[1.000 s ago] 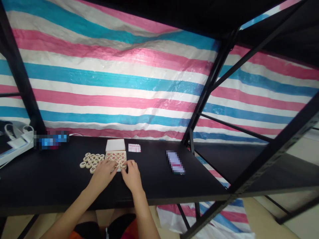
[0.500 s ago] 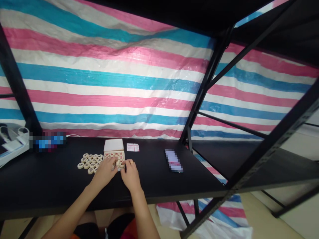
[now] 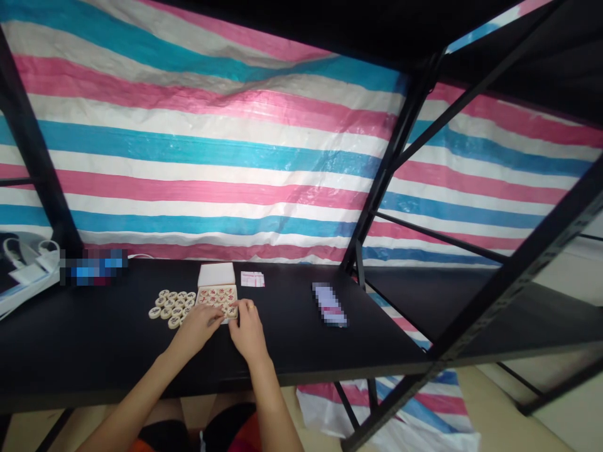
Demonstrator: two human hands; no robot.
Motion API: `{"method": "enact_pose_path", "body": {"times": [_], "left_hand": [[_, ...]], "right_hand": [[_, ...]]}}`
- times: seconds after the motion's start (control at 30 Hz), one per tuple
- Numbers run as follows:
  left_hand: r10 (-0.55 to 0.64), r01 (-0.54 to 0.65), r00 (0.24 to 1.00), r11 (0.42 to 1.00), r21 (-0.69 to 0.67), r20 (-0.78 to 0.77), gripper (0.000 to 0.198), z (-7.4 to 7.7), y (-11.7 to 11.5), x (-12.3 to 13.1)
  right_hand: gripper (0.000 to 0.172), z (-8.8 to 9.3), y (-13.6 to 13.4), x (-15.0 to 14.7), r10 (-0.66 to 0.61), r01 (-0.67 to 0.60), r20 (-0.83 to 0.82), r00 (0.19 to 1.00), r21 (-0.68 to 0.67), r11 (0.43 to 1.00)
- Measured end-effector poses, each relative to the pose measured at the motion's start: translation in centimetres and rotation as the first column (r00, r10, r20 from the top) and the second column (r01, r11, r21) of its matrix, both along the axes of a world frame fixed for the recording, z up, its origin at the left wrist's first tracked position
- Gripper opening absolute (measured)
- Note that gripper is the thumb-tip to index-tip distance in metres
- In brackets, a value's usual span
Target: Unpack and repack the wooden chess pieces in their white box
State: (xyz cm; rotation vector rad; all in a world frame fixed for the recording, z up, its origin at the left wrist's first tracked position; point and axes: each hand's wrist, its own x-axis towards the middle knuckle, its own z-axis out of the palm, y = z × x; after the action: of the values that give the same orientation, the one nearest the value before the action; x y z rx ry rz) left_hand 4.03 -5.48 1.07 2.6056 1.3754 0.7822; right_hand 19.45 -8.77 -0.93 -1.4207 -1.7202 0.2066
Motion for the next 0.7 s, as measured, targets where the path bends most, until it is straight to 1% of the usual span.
{"method": "enact_pose_path", "body": {"times": [0.1,0.2,0.27,0.33,0.37,0.47,0.53,0.6,0.7], "left_hand": [[-0.005,0.004,1.000,0.999,0.050,0.012,0.015,-0.2,-0.3,0.4],[0.018,-0.022,0.999,0.996,0.092,0.044,0.016,-0.1,-0.6,0.1],[0.047,-0.055,0.997,0.992,0.113,0.068,0.018,0.2,-1.0,-1.0],[0.092,-0.102,0.993,0.986,0.130,0.080,0.020,0.5,-1.4,-2.9],[0.134,-0.144,0.988,0.979,0.144,0.075,0.021,0.6,-1.6,-4.0],[0.259,-0.257,0.966,0.955,0.145,0.005,0.022,0.4,-2.3,-7.1],[0.350,-0.339,0.934,0.931,0.138,-0.066,0.025,0.1,-2.8,-8.3],[0.399,-0.380,0.904,0.914,0.144,-0.152,0.029,-0.2,-3.3,-8.8],[0.421,-0.391,0.870,0.906,0.163,-0.257,0.031,-0.5,-3.9,-9.0]], "right_hand": [[0.042,0.0,-0.1,-0.1,0.043,-0.044,0.046,0.998,0.022,0.999],[0.043,-0.1,-0.2,-0.1,0.053,-0.054,0.078,0.996,0.012,0.998],[0.042,-0.1,-0.2,-0.1,0.048,-0.048,0.085,0.995,0.007,0.999],[0.040,0.0,-0.3,-0.1,0.045,-0.045,0.085,0.995,0.000,0.999],[0.039,0.1,-0.3,-0.1,0.044,-0.043,0.083,0.996,-0.003,0.999],[0.038,0.3,-0.4,-0.2,0.044,-0.043,0.076,0.996,-0.010,0.999],[0.039,0.4,-0.4,-0.2,0.039,-0.038,0.073,0.997,-0.019,0.999],[0.039,0.4,-0.4,-0.2,0.028,-0.026,0.071,0.997,-0.030,0.999],[0.039,0.3,-0.3,-0.2,0.020,-0.018,0.069,0.997,-0.038,0.999]]}}
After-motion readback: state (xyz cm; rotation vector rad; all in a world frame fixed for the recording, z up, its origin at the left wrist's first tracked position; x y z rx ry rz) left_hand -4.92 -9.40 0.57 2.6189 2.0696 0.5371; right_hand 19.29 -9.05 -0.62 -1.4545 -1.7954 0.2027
